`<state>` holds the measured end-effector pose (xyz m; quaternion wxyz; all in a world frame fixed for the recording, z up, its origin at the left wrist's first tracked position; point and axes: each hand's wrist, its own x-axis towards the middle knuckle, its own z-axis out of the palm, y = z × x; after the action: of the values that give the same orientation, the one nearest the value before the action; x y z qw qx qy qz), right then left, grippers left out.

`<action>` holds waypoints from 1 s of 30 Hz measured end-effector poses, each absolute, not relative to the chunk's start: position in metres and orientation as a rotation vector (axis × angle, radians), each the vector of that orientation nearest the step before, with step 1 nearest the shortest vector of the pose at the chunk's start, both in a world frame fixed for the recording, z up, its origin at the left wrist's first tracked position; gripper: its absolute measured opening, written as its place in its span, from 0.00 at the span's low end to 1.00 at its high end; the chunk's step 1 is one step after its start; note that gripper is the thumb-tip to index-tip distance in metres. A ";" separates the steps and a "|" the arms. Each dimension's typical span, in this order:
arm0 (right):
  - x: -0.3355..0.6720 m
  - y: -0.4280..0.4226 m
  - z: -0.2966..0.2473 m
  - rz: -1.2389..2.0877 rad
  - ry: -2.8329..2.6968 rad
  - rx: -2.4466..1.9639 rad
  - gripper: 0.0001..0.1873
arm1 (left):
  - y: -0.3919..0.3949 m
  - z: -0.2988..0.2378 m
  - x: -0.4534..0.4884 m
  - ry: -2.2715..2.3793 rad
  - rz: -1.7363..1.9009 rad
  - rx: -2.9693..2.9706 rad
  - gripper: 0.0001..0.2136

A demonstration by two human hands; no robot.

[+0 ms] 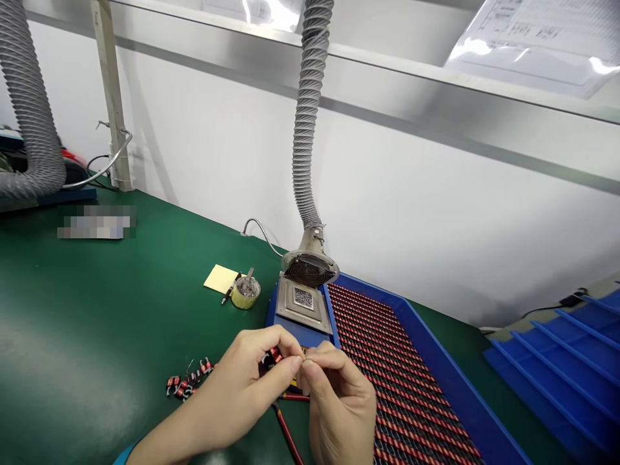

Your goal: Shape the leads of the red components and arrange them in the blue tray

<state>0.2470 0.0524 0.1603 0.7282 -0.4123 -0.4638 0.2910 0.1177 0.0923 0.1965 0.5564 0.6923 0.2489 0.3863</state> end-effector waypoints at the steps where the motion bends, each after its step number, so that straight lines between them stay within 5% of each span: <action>1: 0.248 0.051 0.160 0.640 -1.034 -0.908 0.06 | 0.093 0.196 0.118 0.586 0.919 1.631 0.08; 8: 0.263 0.036 0.173 0.495 -1.481 -0.962 0.05 | 0.092 0.196 0.115 0.614 0.955 1.694 0.08; 13: 0.265 0.035 0.174 0.129 -1.544 -1.037 0.18 | 0.091 0.194 0.114 0.611 0.926 1.816 0.08; 16: 0.264 0.036 0.172 0.059 -1.601 -1.082 0.14 | 0.091 0.191 0.113 0.603 0.960 1.970 0.07; 18: 0.263 0.036 0.172 0.169 -1.543 -1.154 0.07 | 0.091 0.188 0.113 0.549 1.028 2.138 0.07; 23: 0.261 0.037 0.174 0.708 -1.212 -0.960 0.18 | 0.093 0.186 0.114 0.444 1.207 2.338 0.07; 26: 0.263 0.035 0.173 0.433 -1.285 -0.948 0.07 | 0.092 0.187 0.114 0.496 1.205 2.236 0.06; 30: 0.260 0.034 0.174 0.057 -1.521 -1.010 0.14 | 0.090 0.188 0.114 0.505 1.205 2.234 0.06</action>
<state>0.2600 0.0338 0.1736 0.6111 -0.4376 -0.6591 0.0248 0.1145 0.0904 0.1880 0.2732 0.8304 0.1877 0.4478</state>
